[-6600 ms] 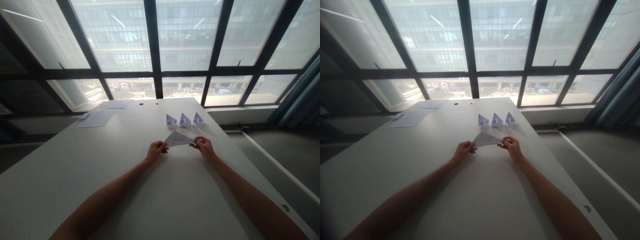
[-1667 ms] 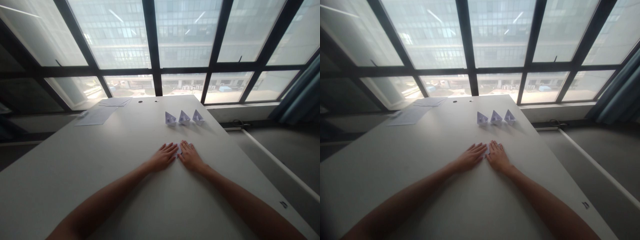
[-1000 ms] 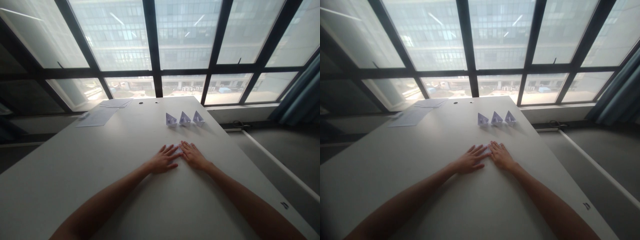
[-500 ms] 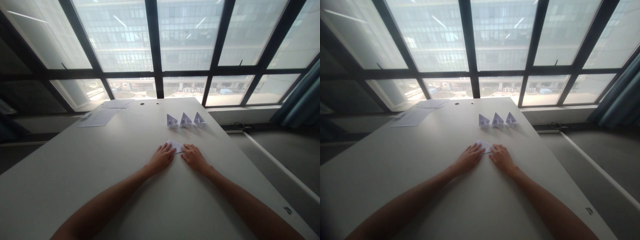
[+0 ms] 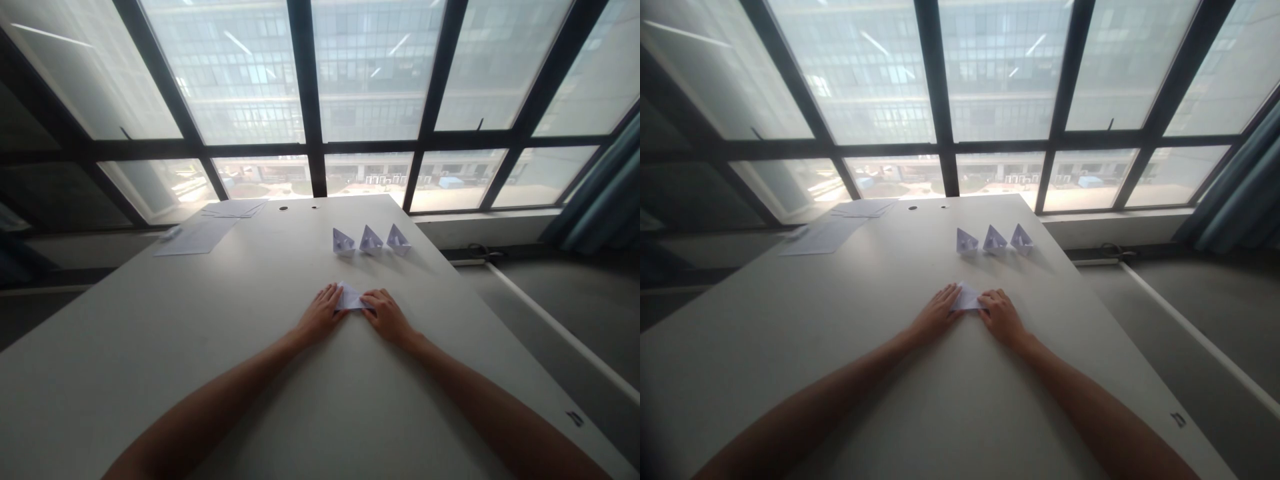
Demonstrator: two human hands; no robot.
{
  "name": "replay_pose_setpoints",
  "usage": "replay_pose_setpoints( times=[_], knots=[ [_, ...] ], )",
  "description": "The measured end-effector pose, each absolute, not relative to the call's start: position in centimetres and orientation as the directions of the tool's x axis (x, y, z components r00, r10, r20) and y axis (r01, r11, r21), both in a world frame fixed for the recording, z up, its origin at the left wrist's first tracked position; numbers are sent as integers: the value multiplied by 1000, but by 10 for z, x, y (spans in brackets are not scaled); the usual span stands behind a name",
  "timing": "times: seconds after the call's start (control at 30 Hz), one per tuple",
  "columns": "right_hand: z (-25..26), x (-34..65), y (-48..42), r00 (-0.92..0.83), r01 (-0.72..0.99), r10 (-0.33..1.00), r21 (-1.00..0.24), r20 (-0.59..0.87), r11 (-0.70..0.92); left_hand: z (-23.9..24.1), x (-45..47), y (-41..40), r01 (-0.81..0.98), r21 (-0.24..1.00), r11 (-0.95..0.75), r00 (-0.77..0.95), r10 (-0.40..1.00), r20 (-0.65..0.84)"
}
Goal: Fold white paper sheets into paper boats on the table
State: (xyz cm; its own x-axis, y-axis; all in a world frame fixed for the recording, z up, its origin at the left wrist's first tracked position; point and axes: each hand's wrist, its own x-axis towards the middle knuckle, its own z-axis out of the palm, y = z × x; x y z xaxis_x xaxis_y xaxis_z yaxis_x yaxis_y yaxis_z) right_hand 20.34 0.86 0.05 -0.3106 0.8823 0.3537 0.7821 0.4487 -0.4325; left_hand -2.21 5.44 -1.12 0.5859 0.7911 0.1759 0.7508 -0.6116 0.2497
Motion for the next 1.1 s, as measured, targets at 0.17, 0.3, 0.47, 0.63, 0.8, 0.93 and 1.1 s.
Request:
replay_pose_setpoints(
  times=[0.17,0.3,0.47,0.63,0.8,0.93,1.1],
  knots=[
    [-2,204,11,-281,752,877,-478,390,454,-10,-22,55,749,258,-610,585,792,173],
    [-1,203,11,-240,712,873,-534,425,456,-10,-23,55,746,268,-610,582,792,185],
    [0,202,11,-200,639,866,-609,458,470,-7,-22,51,745,267,-611,579,791,198],
    [-2,202,12,-187,616,864,-629,468,474,-6,-19,50,749,268,-606,577,796,184],
    [-1,202,12,-180,590,864,-651,471,478,-3,-18,51,734,290,-614,585,789,191],
    [5,199,9,-136,499,842,-698,522,513,9,-20,45,736,291,-611,566,792,231],
    [8,198,7,-71,435,831,-733,551,523,21,-19,37,795,321,-515,474,857,203]
  ],
)
